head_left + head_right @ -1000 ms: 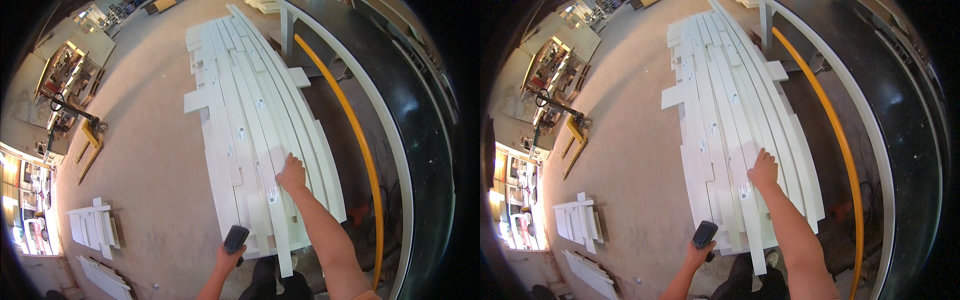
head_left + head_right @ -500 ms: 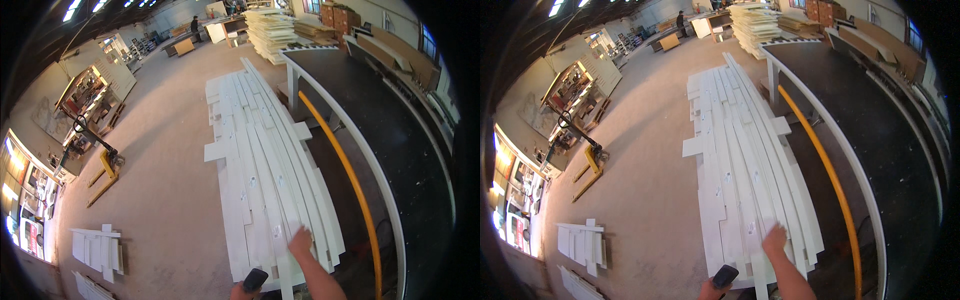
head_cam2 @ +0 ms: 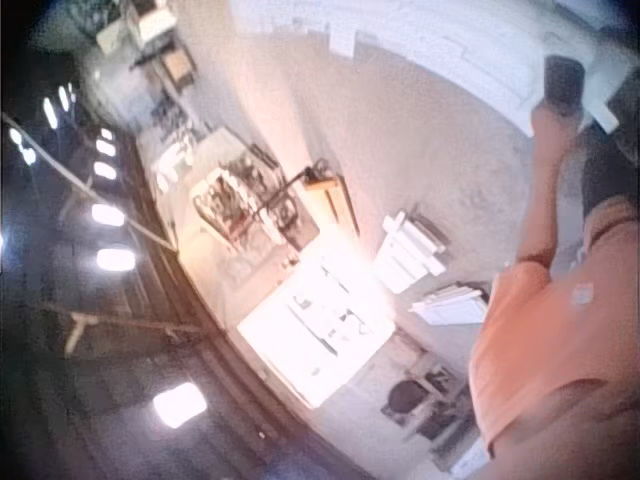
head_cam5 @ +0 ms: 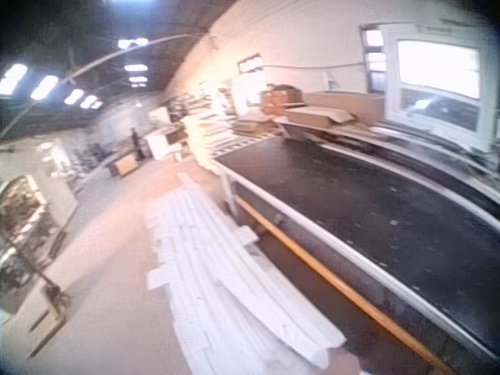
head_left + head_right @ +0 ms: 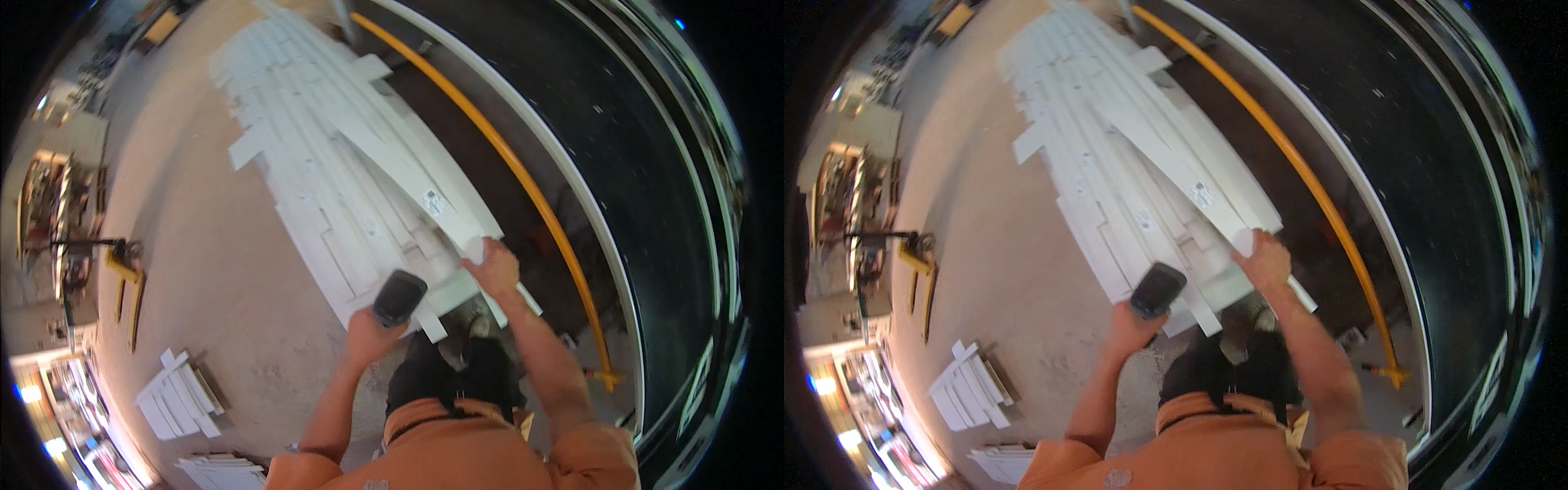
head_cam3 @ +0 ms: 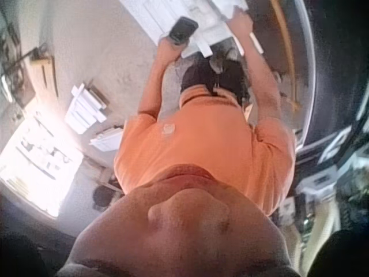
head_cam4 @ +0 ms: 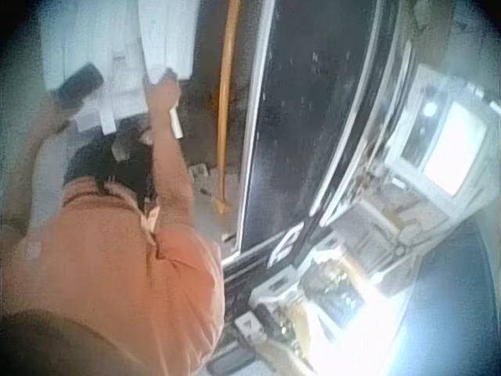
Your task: The person repeatedly picks up white wooden planks from a pile on the floor, scans them with a handheld barcode scanner, and places them on a black worktable. The person continues this cycle for multiple planks.
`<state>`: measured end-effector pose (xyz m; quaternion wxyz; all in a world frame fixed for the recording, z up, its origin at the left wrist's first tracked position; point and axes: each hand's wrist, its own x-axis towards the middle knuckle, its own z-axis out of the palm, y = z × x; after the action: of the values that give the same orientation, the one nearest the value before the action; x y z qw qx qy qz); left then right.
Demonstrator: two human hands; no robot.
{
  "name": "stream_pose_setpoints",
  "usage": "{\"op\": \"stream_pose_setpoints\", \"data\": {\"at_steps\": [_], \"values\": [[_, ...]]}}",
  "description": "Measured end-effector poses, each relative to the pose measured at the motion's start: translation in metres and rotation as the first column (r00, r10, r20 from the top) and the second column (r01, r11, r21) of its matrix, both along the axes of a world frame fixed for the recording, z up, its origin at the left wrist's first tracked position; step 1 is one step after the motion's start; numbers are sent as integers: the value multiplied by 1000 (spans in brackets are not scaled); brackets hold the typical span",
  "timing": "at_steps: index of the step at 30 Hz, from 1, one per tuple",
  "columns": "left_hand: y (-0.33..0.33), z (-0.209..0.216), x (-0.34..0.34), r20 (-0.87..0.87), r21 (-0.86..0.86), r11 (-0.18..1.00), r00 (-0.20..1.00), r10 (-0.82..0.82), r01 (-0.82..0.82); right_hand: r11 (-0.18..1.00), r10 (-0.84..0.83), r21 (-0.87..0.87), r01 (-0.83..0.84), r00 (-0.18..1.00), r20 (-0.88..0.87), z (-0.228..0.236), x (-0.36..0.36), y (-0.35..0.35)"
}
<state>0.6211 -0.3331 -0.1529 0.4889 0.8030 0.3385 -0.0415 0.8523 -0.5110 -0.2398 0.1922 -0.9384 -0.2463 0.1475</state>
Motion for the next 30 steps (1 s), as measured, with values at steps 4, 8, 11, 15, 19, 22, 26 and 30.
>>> {"op": "stream_pose_setpoints", "data": {"at_steps": [4, 8, 11, 15, 19, 22, 26, 30], "values": [[-28, 79, 65, 110, 52, 980, 974, -198, 193, 1000, -18, 23, 14, 982, 190, 121, 24, -104], [-80, 151, 127, 197, 57, 927, 906, -374, 370, 998, -67, 16, 65, 965, 252, 187, 43, -197], [-148, 179, 174, 166, 50, 907, 892, -420, 418, 992, -128, 43, 121, 966, 226, 206, 74, -266], [-251, 190, 245, 143, 126, 861, 850, -507, 492, 986, -161, 86, 143, 950, 267, 204, 130, -361], [-340, 195, 318, 124, 140, 846, 839, -530, 514, 984, -158, 123, 129, 949, 273, 182, 195, -453], [-395, 184, 371, 123, 158, 828, 821, -557, 538, 981, -173, 131, 143, 951, 257, 173, 243, -503], [-416, 186, 395, 102, 138, 817, 812, -574, 560, 979, -182, 136, 152, 952, 244, 175, 259, -521], [-406, 186, 397, 129, 90, 816, 805, -579, 572, 969, -145, 223, 102, 972, 184, 172, 250, -526]]}}
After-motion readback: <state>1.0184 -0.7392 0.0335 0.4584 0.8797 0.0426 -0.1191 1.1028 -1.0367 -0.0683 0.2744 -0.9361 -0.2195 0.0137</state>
